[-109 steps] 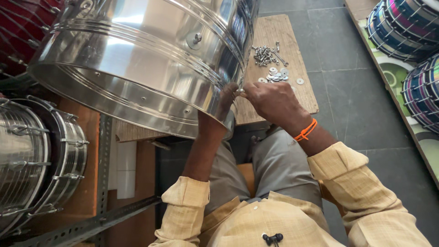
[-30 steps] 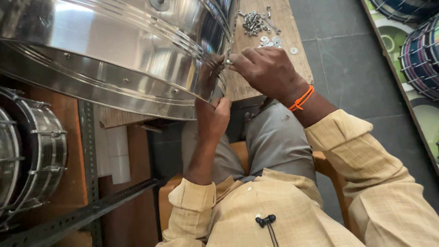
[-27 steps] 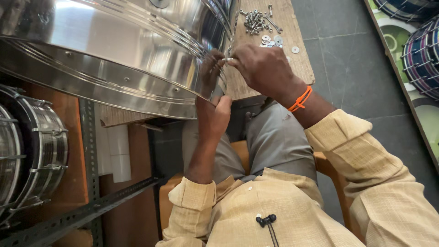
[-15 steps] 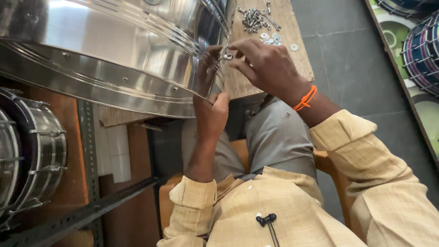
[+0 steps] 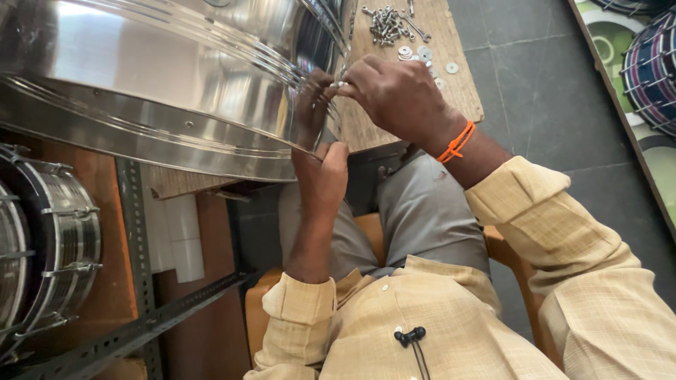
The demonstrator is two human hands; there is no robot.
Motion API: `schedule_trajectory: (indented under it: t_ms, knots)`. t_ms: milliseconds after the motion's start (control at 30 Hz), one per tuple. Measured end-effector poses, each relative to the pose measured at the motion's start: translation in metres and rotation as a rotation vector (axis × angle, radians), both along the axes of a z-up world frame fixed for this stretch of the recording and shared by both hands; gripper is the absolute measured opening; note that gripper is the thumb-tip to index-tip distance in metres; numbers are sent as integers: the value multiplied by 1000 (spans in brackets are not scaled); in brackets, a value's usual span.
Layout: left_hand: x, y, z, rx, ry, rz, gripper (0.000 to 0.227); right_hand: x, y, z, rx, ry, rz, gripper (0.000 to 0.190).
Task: The person assembles a large stainless steel drum by inserting bolts through holes along the rim, adding washers, and tightening them with a wrench. The person repeatedly picks bolts and washers from a wooden board and secures them around the drum's circumference.
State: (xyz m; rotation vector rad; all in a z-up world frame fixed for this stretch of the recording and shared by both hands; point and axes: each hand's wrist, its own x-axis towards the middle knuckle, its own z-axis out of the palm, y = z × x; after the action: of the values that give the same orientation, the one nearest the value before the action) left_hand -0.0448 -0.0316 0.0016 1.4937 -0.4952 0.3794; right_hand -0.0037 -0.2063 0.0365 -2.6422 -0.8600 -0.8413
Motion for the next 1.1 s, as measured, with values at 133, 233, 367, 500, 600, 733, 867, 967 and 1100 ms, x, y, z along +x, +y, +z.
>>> schedule_trajectory:
  t_ms: [133,233,367,500,600,733,867,967,1100]
  knots:
    - [2,1,5,43,-90,28,75,7,1,-5,228,183,27,26]
    - [0,-2,5,-142,89,-68,68,21,-1,-9,807,1049,-27,29]
    - [-3,-3,-3,-68,141,54,69,31,-5,-13,950,1179,102,30]
    - [-4,-7,-18,-7,184,96,59,14,-9,-11,872,1054,73,30]
    - [-10,12,-28,320,-103,224,52,5,-21,-5,865,964,96,30]
    - [-6,22,-57,912,278,304,41,-7,-46,-18,858,940,17,29]
    - [7,21,-69,928,59,329,43,-21,-67,-48,856,1013,-87,24]
    - [13,18,-47,758,-98,290,37,-25,-91,-67,886,999,-181,22]
    - [15,18,-12,785,50,215,22,-25,-120,-94,886,976,-337,20]
